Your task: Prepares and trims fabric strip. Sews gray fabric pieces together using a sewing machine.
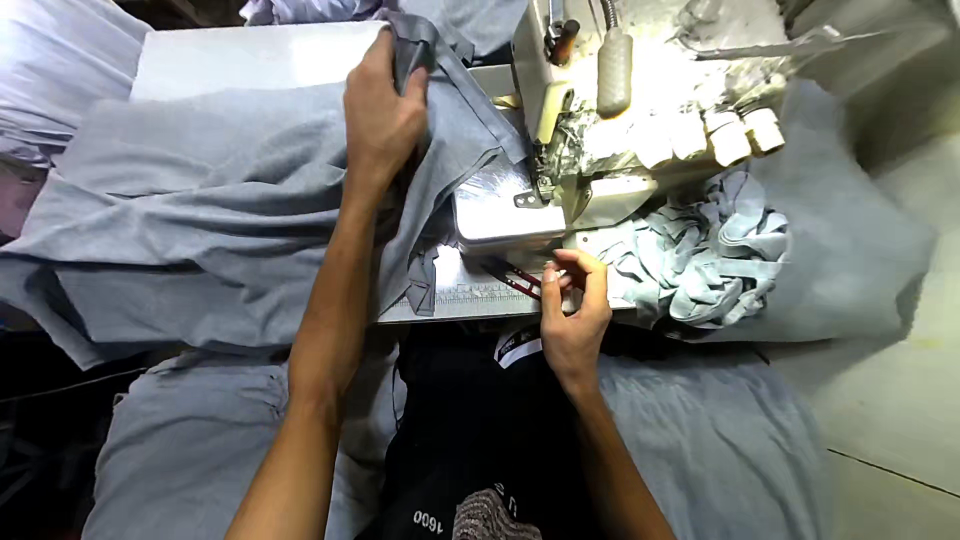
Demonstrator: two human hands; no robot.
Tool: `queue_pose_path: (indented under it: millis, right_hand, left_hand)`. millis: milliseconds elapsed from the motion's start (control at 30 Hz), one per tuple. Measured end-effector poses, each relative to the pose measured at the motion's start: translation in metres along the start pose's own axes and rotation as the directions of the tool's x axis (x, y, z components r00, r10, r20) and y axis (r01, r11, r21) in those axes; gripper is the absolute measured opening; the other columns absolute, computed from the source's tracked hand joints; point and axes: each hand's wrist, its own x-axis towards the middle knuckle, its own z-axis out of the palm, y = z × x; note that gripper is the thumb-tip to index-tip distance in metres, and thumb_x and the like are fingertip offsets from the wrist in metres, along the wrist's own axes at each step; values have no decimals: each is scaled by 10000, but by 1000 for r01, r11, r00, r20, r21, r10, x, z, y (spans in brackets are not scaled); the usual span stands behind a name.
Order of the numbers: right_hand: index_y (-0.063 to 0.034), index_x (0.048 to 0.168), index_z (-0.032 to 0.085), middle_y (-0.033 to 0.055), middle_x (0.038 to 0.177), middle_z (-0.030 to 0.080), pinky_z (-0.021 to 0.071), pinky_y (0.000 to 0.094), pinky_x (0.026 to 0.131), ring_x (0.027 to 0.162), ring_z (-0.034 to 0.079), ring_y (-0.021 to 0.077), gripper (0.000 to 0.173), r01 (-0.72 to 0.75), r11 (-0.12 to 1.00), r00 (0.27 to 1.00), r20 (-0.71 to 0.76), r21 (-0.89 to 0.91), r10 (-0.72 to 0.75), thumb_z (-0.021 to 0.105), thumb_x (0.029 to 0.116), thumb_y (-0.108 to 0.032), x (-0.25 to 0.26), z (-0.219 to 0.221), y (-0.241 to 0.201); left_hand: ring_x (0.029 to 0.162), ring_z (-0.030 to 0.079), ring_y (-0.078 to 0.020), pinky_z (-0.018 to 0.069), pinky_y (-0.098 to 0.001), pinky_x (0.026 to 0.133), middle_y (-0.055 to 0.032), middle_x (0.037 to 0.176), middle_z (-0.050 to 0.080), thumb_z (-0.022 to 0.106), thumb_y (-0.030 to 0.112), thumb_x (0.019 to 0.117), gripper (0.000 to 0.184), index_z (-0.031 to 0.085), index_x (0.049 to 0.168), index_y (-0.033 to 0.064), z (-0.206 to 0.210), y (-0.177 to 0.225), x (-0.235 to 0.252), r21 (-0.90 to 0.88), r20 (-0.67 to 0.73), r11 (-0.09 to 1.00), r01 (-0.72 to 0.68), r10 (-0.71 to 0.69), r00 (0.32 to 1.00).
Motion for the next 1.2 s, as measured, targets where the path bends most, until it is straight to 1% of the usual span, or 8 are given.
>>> queue_pose_path:
  millis: [200, 367, 567, 700, 767, 833, 967, 1200]
  right_hand:
    - [-58, 1202, 696, 147, 1094, 681, 492, 505, 893, 1035, 616, 348, 425, 206, 883, 953, 291, -422, -84, 672, 964, -409, -3, -8, 9]
    - [16, 1185, 654, 196, 995, 660, 528, 508, 808, 914, 648, 382, 351, 388, 805, 872, 461, -450, -162, 571, 1029, -287, 1, -5, 8]
    - [12, 1039, 660, 209, 951, 632, 539, 504, 773, 904, 647, 401, 138, 461, 771, 793, 594, -439, -136, 589, 975, -89, 4, -18, 1]
    - [-23, 1015, 621, 33, 902, 597, 522, 245, 756, 824, 600, 95, 307, -22, 998, 791, 609, -53, 50, 380, 1104, -192, 19, -50, -19]
    - [-80, 994, 541, -18, 799, 587, 510, 210, 617, 669, 571, 56, 311, -474, 843, 696, 696, 256, 180, 307, 1123, -239, 29, -57, -32]
    - [-135, 1004, 533, -51, 733, 511, 441, 186, 547, 590, 494, 40, 310, -769, 519, 552, 798, 374, 242, 288, 1118, -288, 39, -56, -45]
    - [-123, 1095, 593, -54, 733, 515, 463, 169, 578, 602, 512, 30, 389, -898, 238, 408, 903, 370, 134, 273, 1112, -344, 57, -47, -54]
    - [-64, 1096, 581, -51, 654, 470, 395, 102, 423, 448, 424, -11, 469, -913, 75, 408, 890, 401, 203, 204, 1135, -339, 83, -26, -81]
  left_hand:
    - [1059, 664, -78, 558, -298, 955, -63, 1152, 680, 609, 251, 1013, 426, 525, 1317, -36, -58, -39, -62, -405, -223, 912, -71, -23, 974]
    - [961, 681, -22, 586, -277, 896, 77, 1022, 694, 577, 188, 1032, 192, 586, 1181, 68, -94, -42, -113, -466, -246, 880, -86, -36, 969]
    - [989, 653, -24, 565, -261, 899, 94, 1061, 662, 563, 127, 1032, 178, 552, 1207, 93, -101, -40, -146, -489, -316, 849, -202, 43, 948]
    - [926, 641, 6, 550, -161, 803, 81, 1061, 651, 568, 156, 1043, 225, 555, 1263, 111, -97, -34, -176, -480, -333, 860, -176, 7, 943]
    - [935, 626, 17, 539, -149, 797, 95, 1085, 638, 576, 173, 1046, 239, 554, 1280, 129, -95, -33, -184, -463, -356, 863, -201, 27, 934]
    - [971, 614, 17, 534, -159, 820, 101, 1111, 624, 575, 193, 1052, 230, 561, 1276, 145, -94, -29, -186, -416, -394, 875, -249, 73, 916]
    - [1018, 612, 20, 532, -185, 864, 121, 1134, 627, 579, 230, 1054, 194, 577, 1240, 171, -100, -15, -186, -321, -443, 873, -366, 204, 873]
    - [1008, 633, 50, 543, -164, 865, 184, 1128, 662, 624, 279, 1032, 195, 613, 1224, 251, -102, 3, -211, -248, -445, 863, -441, 303, 843]
